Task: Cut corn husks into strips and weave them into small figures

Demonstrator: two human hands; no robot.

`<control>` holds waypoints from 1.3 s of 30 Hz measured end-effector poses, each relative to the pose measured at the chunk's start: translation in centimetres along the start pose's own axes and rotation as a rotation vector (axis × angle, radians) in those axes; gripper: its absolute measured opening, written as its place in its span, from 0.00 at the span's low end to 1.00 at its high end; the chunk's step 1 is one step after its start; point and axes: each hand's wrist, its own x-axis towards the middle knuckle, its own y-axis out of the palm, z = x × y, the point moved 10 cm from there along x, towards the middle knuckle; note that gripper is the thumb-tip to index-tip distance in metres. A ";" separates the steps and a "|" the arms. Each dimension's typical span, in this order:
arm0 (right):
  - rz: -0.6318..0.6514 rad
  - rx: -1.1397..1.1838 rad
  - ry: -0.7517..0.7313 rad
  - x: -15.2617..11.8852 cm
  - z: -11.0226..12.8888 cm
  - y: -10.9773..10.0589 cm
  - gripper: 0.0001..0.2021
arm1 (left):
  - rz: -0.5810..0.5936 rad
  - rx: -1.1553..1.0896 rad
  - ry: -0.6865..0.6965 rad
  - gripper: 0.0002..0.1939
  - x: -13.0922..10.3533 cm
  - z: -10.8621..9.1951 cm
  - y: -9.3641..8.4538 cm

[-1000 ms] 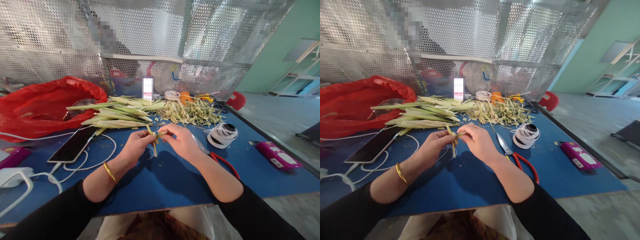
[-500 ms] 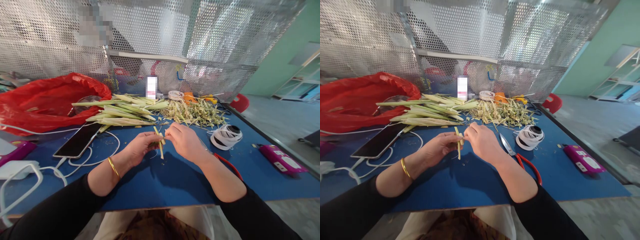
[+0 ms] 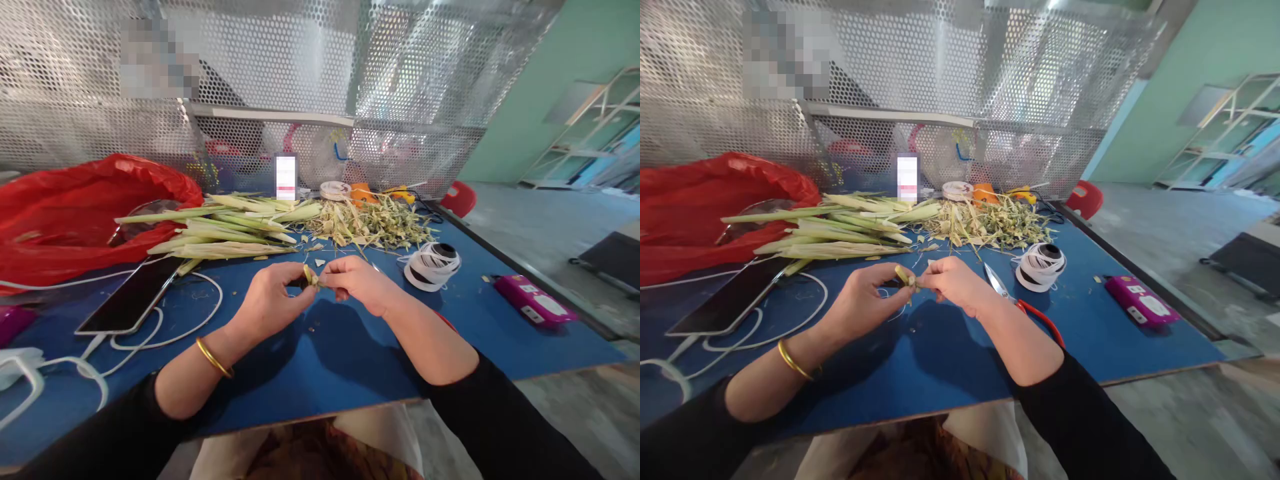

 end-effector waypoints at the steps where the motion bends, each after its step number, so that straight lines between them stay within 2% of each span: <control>1: 0.037 0.044 0.015 0.0 -0.1 0.3 0.10 | 0.014 -0.027 -0.003 0.06 0.0 0.0 0.1; 3: 0.068 0.074 0.004 -0.1 0.2 0.6 0.11 | 0.032 -0.122 -0.058 0.06 0.1 0.7 0.2; 5: 0.022 -0.002 -0.081 -0.2 1.2 0.3 0.10 | 0.038 -0.291 -0.177 0.06 0.1 2.0 0.4; 8: -0.087 -0.175 -0.303 -0.8 3.6 0.0 0.05 | 0.009 -0.639 -0.388 0.06 -0.2 4.2 1.2; 10: -0.132 -0.307 -0.482 -1.7 5.4 0.3 0.07 | -0.011 -0.822 -0.489 0.06 -0.4 5.2 1.7; 13: -0.199 -0.547 -0.723 -3.2 7.3 1.0 0.06 | 0.016 -0.971 -0.598 0.05 -0.9 6.2 2.7; 16: -0.231 -0.656 -0.801 -3.8 7.9 1.2 0.06 | 0.056 -1.048 -0.696 0.05 -1.6 6.8 3.6; 18: -0.236 -0.665 -0.797 -3.9 7.9 1.1 0.06 | 0.084 -1.049 -0.702 0.05 -1.6 6.7 3.8; 22: -0.216 -0.579 -0.688 -3.2 7.4 0.6 0.07 | 0.143 -0.881 -0.537 0.08 -0.7 5.2 2.9; 25: -0.197 -0.481 -0.477 -2.0 5.7 -0.1 0.08 | 0.132 -0.640 -0.365 0.09 0.0 3.9 1.8; 28: -0.157 -0.328 -0.225 -0.9 3.1 -0.6 0.08 | 0.077 -0.257 -0.137 0.07 0.5 2.1 0.6; 30: -0.130 -0.209 -0.132 -0.6 1.9 -0.6 0.08 | 0.029 -0.059 -0.042 0.07 0.5 1.2 0.1; 32: -0.143 -0.172 -0.117 -0.5 1.7 -0.7 0.08 | 0.023 -0.032 -0.031 0.08 0.5 1.2 0.2; 34: -0.187 -0.217 -0.134 -0.5 1.9 -1.0 0.08 | 0.056 -0.122 -0.069 0.10 0.5 1.8 0.8; 36: -0.214 -0.246 -0.153 -0.6 2.1 -1.2 0.08 | 0.084 -0.253 -0.131 0.12 0.5 2.5 1.4; 39: -0.182 -0.192 -0.173 -0.5 2.0 -0.8 0.08 | 0.067 -0.412 -0.266 0.14 0.3 3.8 1.8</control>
